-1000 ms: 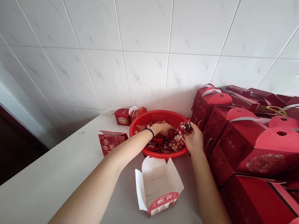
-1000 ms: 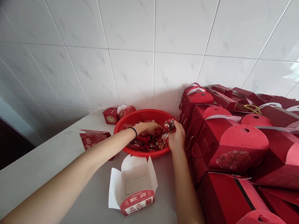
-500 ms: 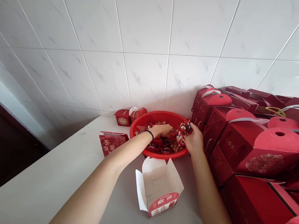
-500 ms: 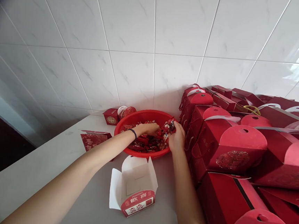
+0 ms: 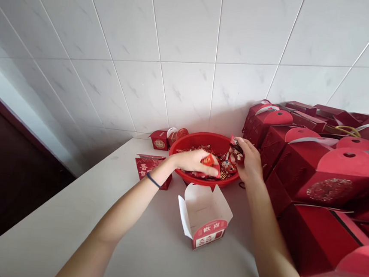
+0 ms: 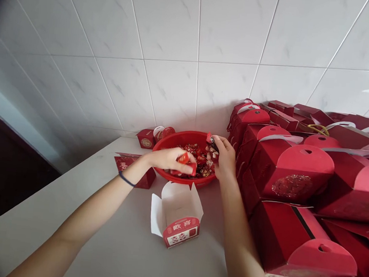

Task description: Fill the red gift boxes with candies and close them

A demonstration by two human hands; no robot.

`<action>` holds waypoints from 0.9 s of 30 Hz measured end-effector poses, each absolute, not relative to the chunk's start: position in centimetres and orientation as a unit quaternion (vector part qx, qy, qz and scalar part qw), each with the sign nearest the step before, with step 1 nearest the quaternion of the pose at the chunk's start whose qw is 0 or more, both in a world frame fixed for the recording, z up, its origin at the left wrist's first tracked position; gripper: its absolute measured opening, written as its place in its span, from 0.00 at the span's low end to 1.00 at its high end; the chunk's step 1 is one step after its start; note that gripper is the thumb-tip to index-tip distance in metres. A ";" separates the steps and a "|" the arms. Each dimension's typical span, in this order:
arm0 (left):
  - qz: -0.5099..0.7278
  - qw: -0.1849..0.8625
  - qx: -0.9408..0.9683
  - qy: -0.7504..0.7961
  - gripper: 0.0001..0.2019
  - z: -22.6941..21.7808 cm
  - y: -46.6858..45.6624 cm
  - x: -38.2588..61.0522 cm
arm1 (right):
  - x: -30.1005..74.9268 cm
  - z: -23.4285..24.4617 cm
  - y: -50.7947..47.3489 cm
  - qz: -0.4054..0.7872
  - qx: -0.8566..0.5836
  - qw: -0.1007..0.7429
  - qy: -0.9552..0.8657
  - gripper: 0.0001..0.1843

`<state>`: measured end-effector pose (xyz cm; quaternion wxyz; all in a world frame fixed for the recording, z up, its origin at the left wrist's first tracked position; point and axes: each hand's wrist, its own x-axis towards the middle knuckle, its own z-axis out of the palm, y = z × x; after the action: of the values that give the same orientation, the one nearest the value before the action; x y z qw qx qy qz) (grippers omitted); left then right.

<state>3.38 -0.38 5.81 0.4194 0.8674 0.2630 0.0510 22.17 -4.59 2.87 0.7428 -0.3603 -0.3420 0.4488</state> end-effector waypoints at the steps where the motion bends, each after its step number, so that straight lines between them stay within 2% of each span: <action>1: 0.022 0.393 0.881 0.263 0.25 5.9 -1.3 2.9 | 22.1 3.3 -5.1 0.438 -0.365 0.729 -0.379 0.20; 3: -0.008 0.341 0.902 0.263 0.27 5.8 -2.8 1.9 | 22.0 4.1 -6.4 0.429 -0.381 0.686 -0.447 0.21; 6: 0.021 0.291 0.914 0.283 0.26 5.4 -4.6 0.5 | 21.8 5.2 -8.4 0.437 -0.407 0.582 -0.552 0.21; 10: 0.035 0.247 0.911 0.329 0.15 5.2 -6.0 -1.3 | 21.6 6.2 -10.2 0.433 -0.403 0.404 -0.698 0.21; 13: 0.013 0.240 0.905 0.350 0.11 5.3 -6.6 -2.3 | 21.4 6.2 -10.6 0.417 -0.400 0.290 -0.763 0.19; 15: -0.002 0.253 0.900 0.354 0.10 5.2 -6.8 -2.7 | 21.3 6.1 -10.7 0.392 -0.411 0.257 -0.782 0.17; 20: -0.043 0.331 0.879 0.341 0.12 4.6 -6.7 -3.0 | 20.5 6.1 -11.3 0.365 -0.410 0.268 -0.792 0.10; 24: -0.044 0.328 0.891 0.312 0.06 4.4 -6.8 -2.8 | 19.4 6.0 -11.5 0.391 -0.358 0.183 -0.828 0.11; 27: -0.050 0.329 0.890 0.312 0.05 4.4 -6.8 -3.0 | 19.2 5.8 -11.3 0.341 -0.369 0.134 -0.854 0.15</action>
<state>-2.96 -6.81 4.38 0.3288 0.8901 0.3115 -0.0502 19.23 -11.31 5.81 0.1339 -0.3686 -0.8545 0.3407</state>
